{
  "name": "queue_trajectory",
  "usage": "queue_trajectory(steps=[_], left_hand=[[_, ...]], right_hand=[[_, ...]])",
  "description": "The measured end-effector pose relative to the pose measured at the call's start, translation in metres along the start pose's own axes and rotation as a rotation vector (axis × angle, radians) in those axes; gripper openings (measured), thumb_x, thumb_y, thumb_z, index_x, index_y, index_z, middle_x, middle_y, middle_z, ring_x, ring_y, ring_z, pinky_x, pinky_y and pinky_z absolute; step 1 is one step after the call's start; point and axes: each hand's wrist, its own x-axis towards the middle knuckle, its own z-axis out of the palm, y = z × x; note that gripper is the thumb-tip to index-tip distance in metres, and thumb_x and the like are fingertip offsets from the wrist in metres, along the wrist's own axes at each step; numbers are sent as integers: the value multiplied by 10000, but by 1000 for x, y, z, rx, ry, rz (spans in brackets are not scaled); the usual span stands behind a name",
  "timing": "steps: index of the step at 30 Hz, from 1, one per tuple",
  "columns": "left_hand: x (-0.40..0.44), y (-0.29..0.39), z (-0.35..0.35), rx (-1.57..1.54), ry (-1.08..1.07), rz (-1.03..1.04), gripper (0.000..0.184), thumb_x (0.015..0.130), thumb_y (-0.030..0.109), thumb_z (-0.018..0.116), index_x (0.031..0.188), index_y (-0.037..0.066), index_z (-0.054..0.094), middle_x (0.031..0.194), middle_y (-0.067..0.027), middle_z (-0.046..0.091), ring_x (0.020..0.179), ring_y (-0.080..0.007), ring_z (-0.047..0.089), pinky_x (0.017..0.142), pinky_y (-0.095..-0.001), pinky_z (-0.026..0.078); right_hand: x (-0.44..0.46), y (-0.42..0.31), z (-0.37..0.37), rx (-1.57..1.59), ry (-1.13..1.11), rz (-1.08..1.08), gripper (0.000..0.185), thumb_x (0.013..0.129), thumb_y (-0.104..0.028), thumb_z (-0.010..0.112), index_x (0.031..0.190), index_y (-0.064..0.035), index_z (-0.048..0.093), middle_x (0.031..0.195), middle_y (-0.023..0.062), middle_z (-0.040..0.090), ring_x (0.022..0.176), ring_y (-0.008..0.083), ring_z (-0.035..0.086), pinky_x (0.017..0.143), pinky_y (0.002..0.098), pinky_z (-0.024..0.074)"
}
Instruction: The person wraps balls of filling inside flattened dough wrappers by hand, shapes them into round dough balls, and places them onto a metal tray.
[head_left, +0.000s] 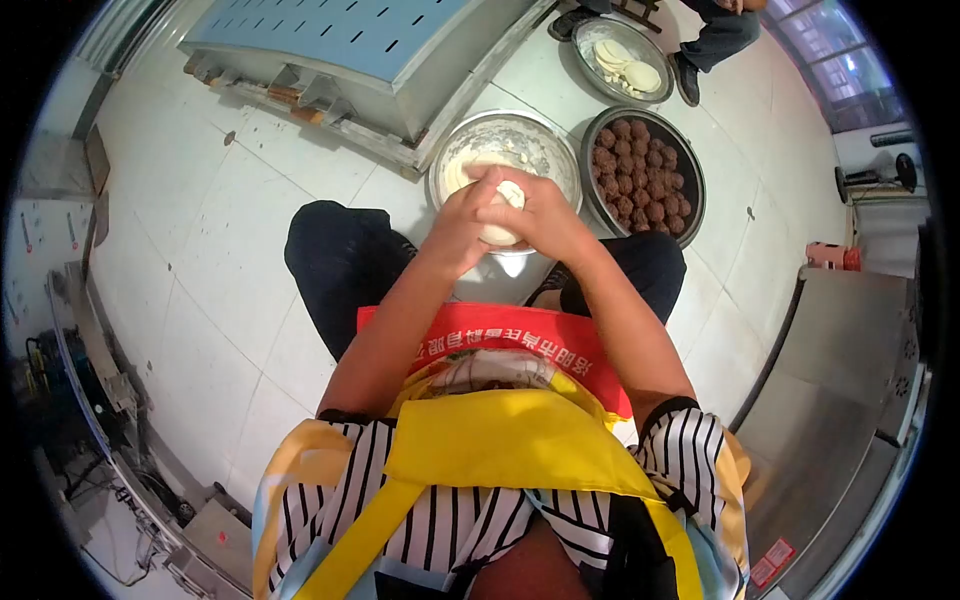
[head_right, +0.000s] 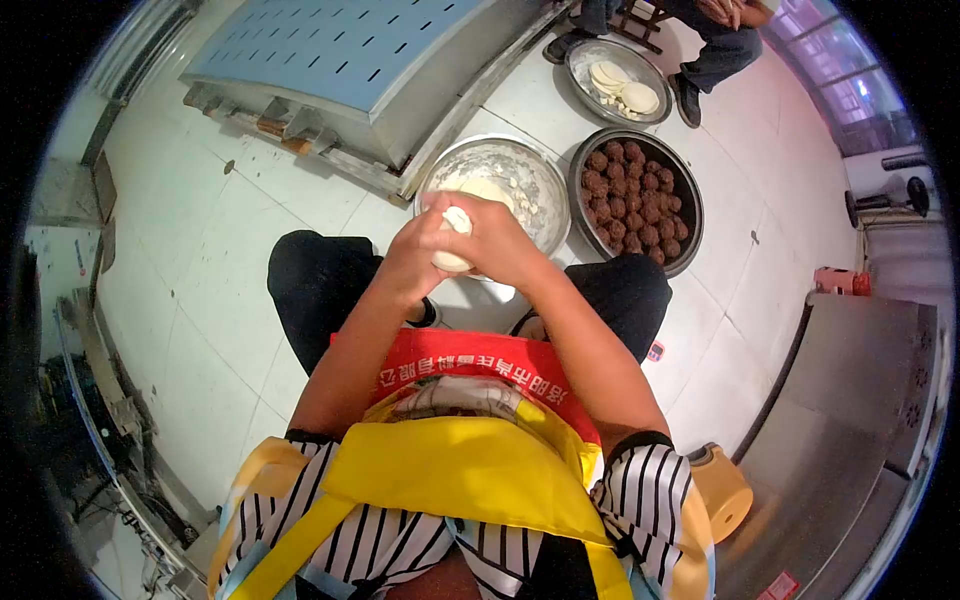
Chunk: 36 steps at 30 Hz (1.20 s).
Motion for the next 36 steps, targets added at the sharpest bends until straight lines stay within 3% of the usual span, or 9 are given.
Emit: queue_trajectory(steps=[3, 7, 10, 13, 18, 22, 26, 31, 36], left_hand=[[12, -15, -1, -119, 32, 58, 540, 970, 501, 395, 1317, 87, 406, 1241, -110, 509, 1115, -244, 547, 900, -480, 477], [-2, -6, 9, -99, 57, 60, 528, 969, 505, 394, 1293, 90, 430, 1223, -106, 510, 1115, -236, 539, 856, -473, 500], [-4, 7, -6, -74, -50, -76, 517, 949, 519, 443, 1246, 96, 465, 1183, -94, 502, 1086, -212, 535, 808, -436, 526], [1, -4, 7, -104, 140, 62, 527, 939, 507, 472, 1234, 70, 462, 1149, -92, 517, 1033, -228, 581, 756, -437, 562], [-3, 20, -14, 133, -184, -127, 542, 973, 509, 379, 1297, 77, 427, 1223, -115, 534, 1100, -245, 557, 805, -442, 518], [6, -7, 9, -191, 159, 119, 502, 944, 472, 492, 1236, 65, 464, 1103, -80, 541, 944, -194, 608, 762, -372, 549], [2, 7, -17, -16, -131, -16, 533, 933, 511, 486, 1256, 90, 438, 1127, -89, 531, 992, -198, 590, 777, -396, 548], [9, -6, 1, -94, 94, 104, 545, 929, 525, 479, 1242, 80, 445, 1121, -98, 532, 994, -212, 592, 766, -412, 553], [-4, 12, -4, 47, 44, -27, 561, 923, 526, 490, 1235, 62, 442, 1102, -92, 531, 962, -214, 600, 731, -394, 562]], right_hand=[[5, -12, -3, -335, -28, 224, 426, 808, -319, 680, 1102, -14, 636, 976, 181, 668, 887, 288, 654, 810, 349, 489], [12, 3, 11, -60, 172, -164, 379, 805, -364, 683, 936, -9, 673, 834, 180, 652, 722, 339, 631, 672, 368, 496], [6, -4, -6, -15, -136, 198, 354, 816, -327, 674, 956, -2, 669, 857, 179, 658, 749, 336, 639, 694, 368, 499], [8, -3, 6, -422, 78, 27, 375, 805, -310, 684, 1010, 3, 659, 885, 175, 667, 777, 294, 656, 721, 357, 501], [11, -1, 4, 0, -14, 37, 366, 800, -332, 701, 941, 4, 670, 881, 167, 665, 768, 288, 642, 716, 343, 495], [15, -2, 3, -148, 4, 148, 380, 806, -294, 691, 1053, -6, 654, 953, 148, 678, 865, 230, 649, 801, 313, 487], [14, -7, -5, 22, -161, 168, 351, 850, -266, 642, 1083, -3, 653, 990, 123, 680, 911, 197, 632, 833, 309, 476], [16, -12, 4, -228, -4, 254, 330, 864, -238, 633, 1095, -4, 651, 997, 93, 681, 892, 149, 617, 813, 284, 480], [12, -4, -1, 149, -127, 255, 374, 775, -319, 728, 996, -21, 681, 861, 121, 680, 780, 161, 633, 726, 295, 493]])
